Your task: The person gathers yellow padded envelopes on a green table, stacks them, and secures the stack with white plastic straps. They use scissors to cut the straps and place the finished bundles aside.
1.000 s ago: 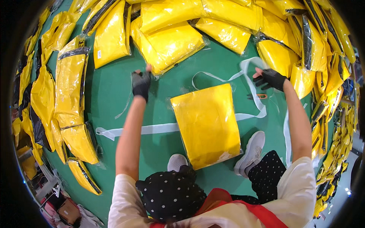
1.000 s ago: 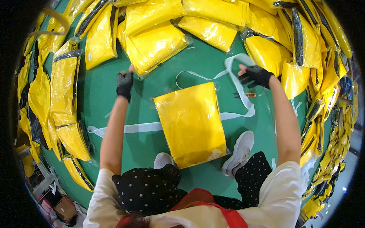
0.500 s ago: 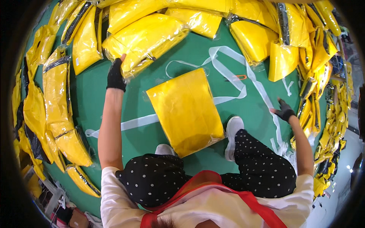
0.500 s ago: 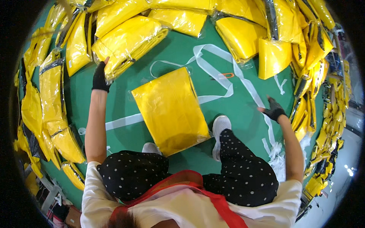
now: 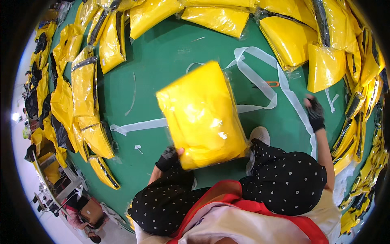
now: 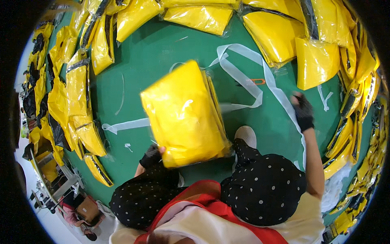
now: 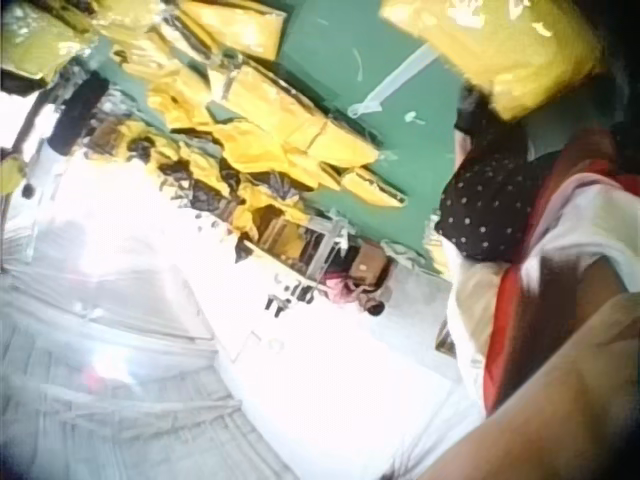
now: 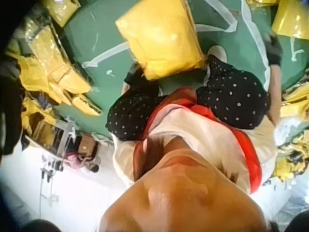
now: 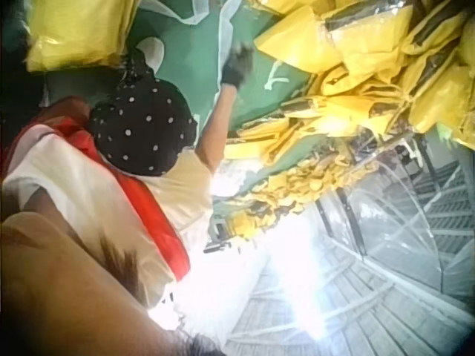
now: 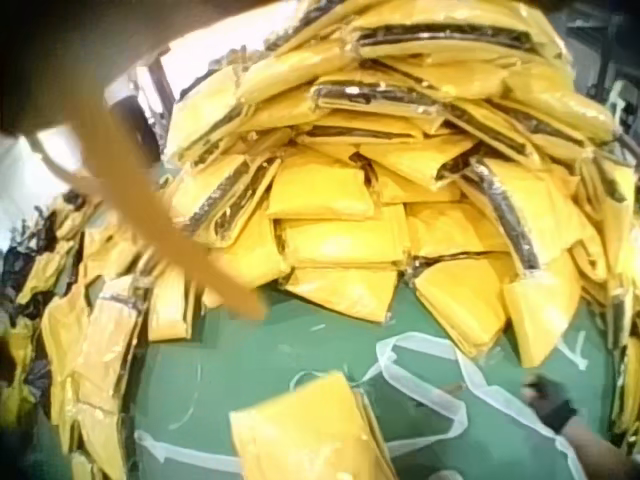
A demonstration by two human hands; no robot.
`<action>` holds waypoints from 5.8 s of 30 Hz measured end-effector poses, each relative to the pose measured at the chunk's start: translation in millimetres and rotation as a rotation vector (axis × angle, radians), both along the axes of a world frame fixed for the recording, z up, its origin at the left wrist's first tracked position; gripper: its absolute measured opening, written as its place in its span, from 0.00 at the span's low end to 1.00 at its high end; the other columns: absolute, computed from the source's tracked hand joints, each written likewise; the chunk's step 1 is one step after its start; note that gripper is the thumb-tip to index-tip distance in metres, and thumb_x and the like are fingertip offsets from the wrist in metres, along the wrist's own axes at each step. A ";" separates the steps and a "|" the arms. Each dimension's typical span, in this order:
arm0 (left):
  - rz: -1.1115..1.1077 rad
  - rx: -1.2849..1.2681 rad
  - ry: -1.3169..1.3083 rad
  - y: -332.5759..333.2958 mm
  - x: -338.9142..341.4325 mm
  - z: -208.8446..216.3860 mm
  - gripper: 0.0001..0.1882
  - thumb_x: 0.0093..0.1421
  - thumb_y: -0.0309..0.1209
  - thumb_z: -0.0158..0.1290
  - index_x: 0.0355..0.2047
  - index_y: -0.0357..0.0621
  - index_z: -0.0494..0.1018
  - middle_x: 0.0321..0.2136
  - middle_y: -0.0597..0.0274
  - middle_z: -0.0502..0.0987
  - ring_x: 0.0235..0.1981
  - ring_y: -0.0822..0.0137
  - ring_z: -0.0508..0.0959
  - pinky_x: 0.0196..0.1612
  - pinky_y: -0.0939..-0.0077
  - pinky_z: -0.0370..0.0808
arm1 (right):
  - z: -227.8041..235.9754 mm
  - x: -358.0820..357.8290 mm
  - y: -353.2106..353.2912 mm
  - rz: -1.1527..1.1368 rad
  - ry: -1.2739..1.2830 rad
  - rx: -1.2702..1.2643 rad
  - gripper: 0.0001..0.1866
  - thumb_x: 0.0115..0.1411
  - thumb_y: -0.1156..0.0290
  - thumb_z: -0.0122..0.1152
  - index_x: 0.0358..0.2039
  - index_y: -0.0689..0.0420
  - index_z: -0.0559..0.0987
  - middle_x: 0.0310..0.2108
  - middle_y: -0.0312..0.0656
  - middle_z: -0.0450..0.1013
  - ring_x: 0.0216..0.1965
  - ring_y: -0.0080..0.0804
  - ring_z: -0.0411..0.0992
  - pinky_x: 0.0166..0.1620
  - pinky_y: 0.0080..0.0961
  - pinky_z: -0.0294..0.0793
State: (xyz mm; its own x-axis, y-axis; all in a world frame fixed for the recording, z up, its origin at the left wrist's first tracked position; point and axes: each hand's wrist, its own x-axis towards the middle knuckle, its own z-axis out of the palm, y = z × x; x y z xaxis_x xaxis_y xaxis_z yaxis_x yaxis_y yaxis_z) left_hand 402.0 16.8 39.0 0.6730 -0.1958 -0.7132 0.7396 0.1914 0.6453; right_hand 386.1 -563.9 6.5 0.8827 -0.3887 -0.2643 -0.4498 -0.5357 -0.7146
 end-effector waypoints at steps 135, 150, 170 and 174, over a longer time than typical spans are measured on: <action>-0.855 -0.275 -0.394 -457.3 188.5 127.5 0.30 0.57 0.53 0.43 0.50 0.41 0.63 0.44 0.59 0.70 0.43 0.67 0.71 0.45 0.72 0.69 | 122.1 0.0 -80.5 -0.437 -0.551 1.038 0.29 0.60 0.55 0.46 0.53 0.65 0.61 0.51 0.51 0.64 0.49 0.37 0.67 0.50 0.31 0.68; 0.054 -0.182 0.101 -45.2 13.3 16.2 0.41 0.53 0.61 0.42 0.57 0.42 0.52 0.53 0.52 0.62 0.51 0.55 0.65 0.53 0.61 0.65 | 75.6 37.3 245.1 0.193 -0.055 0.469 0.38 0.43 0.45 0.63 0.44 0.63 0.67 0.40 0.53 0.66 0.43 0.47 0.65 0.47 0.36 0.63; -1.135 1.222 -1.287 -204.0 170.1 71.0 0.44 0.44 0.57 0.52 0.54 0.38 0.58 0.44 0.42 0.66 0.40 0.47 0.69 0.42 0.55 0.65 | 57.7 25.7 243.7 0.831 -0.022 -0.129 0.43 0.43 0.53 0.61 0.59 0.41 0.52 0.61 0.50 0.45 0.60 0.63 0.41 0.49 0.69 0.48; -1.043 1.139 -1.335 -210.0 177.3 61.1 0.45 0.44 0.57 0.52 0.55 0.40 0.56 0.39 0.44 0.69 0.37 0.46 0.70 0.39 0.53 0.65 | 60.4 40.1 237.6 0.932 0.174 -0.051 0.47 0.38 0.51 0.62 0.60 0.40 0.52 0.61 0.48 0.44 0.60 0.64 0.39 0.49 0.71 0.46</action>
State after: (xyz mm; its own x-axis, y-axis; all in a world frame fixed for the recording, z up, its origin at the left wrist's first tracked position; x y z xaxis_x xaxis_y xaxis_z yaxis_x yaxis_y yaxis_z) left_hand 579.3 -193.2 100.1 0.7251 -0.6881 -0.0260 -0.6587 -0.7041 0.2652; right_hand 426.2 -326.3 66.9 0.7934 0.4372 -0.4236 0.0764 -0.7618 -0.6433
